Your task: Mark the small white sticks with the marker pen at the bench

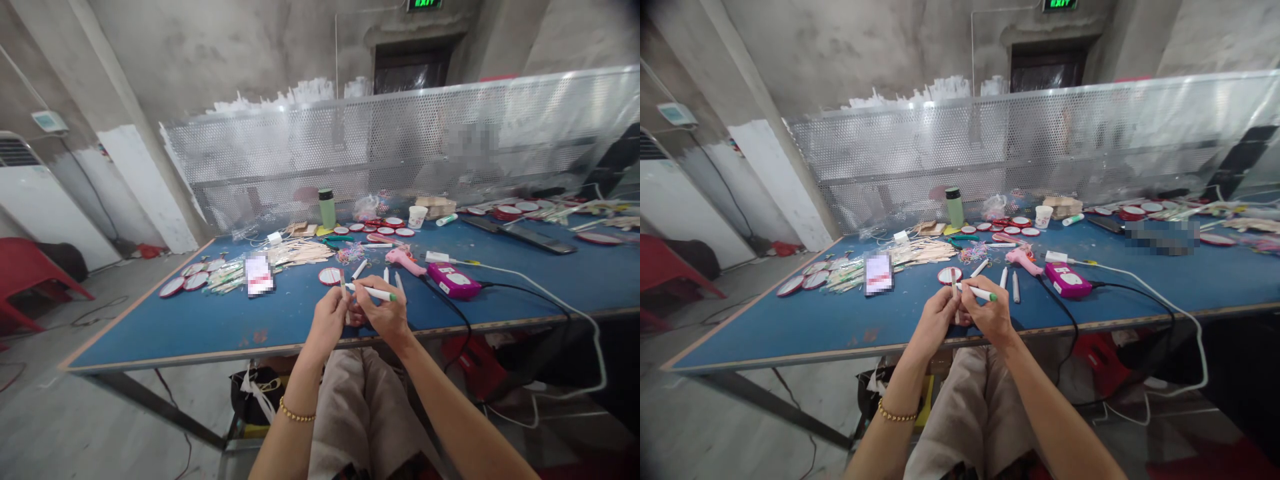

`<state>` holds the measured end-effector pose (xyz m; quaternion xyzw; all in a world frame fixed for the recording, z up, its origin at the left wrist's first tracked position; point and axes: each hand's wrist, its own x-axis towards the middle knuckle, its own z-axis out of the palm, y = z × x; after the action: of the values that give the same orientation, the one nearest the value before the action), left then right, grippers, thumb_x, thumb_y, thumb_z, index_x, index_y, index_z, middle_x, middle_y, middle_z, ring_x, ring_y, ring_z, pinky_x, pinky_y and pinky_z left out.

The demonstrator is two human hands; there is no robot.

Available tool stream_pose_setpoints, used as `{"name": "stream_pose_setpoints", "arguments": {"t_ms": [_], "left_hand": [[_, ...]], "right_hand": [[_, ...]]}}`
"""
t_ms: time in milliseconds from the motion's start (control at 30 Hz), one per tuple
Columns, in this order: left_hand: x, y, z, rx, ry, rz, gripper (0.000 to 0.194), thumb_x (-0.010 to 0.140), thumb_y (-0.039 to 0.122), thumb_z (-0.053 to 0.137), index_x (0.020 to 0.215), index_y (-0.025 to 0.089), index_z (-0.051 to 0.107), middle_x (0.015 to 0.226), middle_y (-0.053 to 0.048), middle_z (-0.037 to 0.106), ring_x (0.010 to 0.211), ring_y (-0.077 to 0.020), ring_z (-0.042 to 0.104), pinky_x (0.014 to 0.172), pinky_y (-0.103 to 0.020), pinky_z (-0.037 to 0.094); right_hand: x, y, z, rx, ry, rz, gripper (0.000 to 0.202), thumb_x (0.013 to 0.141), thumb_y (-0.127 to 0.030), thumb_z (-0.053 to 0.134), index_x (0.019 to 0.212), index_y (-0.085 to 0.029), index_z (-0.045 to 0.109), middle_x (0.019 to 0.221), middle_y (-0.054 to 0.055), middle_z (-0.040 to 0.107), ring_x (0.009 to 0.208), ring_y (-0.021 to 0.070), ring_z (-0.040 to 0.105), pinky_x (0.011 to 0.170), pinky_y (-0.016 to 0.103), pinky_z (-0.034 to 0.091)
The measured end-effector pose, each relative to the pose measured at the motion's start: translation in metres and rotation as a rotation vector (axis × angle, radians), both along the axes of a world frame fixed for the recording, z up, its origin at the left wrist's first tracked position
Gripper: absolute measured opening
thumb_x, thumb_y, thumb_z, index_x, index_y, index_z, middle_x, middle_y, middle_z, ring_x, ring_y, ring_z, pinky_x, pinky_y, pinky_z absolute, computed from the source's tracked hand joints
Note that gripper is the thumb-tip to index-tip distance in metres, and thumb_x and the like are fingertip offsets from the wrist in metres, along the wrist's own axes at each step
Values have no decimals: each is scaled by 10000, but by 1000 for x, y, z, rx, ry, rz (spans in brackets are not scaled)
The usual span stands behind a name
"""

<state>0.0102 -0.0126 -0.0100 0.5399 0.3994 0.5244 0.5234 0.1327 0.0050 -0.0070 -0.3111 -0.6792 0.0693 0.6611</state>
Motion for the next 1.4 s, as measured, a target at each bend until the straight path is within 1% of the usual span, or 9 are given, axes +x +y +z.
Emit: {"name": "stream_pose_setpoints", "arguments": {"t_ms": [133, 300, 433, 767, 967, 1200, 1400], "left_hand": [[1, 0, 2, 2, 3, -1, 435, 740, 584, 640, 849, 177, 532, 643, 29, 622, 527, -136, 629, 574, -296, 567], [0, 0, 1, 19, 14, 8, 415, 751, 571, 633, 825, 178, 522, 642, 31, 617, 514, -126, 615, 556, -283, 560], [0, 0, 0, 18, 14, 14, 410, 751, 560, 635, 844, 174, 536, 648, 30, 617, 516, -126, 617, 558, -283, 562], [0, 0, 1, -8, -4, 0, 416, 740, 562, 646, 864, 180, 533, 639, 28, 634, 530, -150, 647, 571, -305, 575], [0, 0, 1, 1, -5, 2, 434, 728, 579, 649, 854, 180, 534, 636, 29, 631, 518, -143, 637, 563, -300, 570], [0, 0, 0, 23, 4, 7, 396, 753, 551, 636, 845, 178, 536, 654, 30, 623, 521, -127, 620, 563, -284, 562], [0, 1, -1, -19, 0, -6, 398, 751, 552, 638, 870, 191, 520, 632, 36, 626, 525, -151, 647, 587, -312, 576]], "right_hand": [[0, 0, 0, -6, 1, 7, 160, 867, -172, 560, 741, -180, 657, 654, -3, 664, 563, 109, 595, 560, 212, 473], [0, 1, -1, 16, -10, 3, 159, 866, -159, 561, 740, -184, 654, 666, -1, 671, 578, 112, 603, 579, 216, 482], [0, 2, -1, 20, -25, 1, 159, 867, -156, 559, 744, -182, 657, 672, 2, 675, 589, 115, 611, 594, 219, 489], [1, 0, 0, 1, -5, -6, 159, 864, -170, 554, 744, -185, 658, 655, -1, 669, 565, 114, 606, 566, 220, 487], [0, 1, 0, 17, -11, -8, 161, 860, -160, 555, 739, -184, 658, 661, 1, 676, 570, 115, 611, 571, 219, 489], [0, 0, 0, 12, -23, -20, 160, 861, -165, 560, 738, -180, 660, 659, 2, 678, 570, 115, 613, 574, 216, 487], [0, 1, -1, 5, -2, -18, 167, 866, -177, 550, 741, -182, 661, 658, 4, 674, 563, 116, 606, 566, 222, 486]]}}
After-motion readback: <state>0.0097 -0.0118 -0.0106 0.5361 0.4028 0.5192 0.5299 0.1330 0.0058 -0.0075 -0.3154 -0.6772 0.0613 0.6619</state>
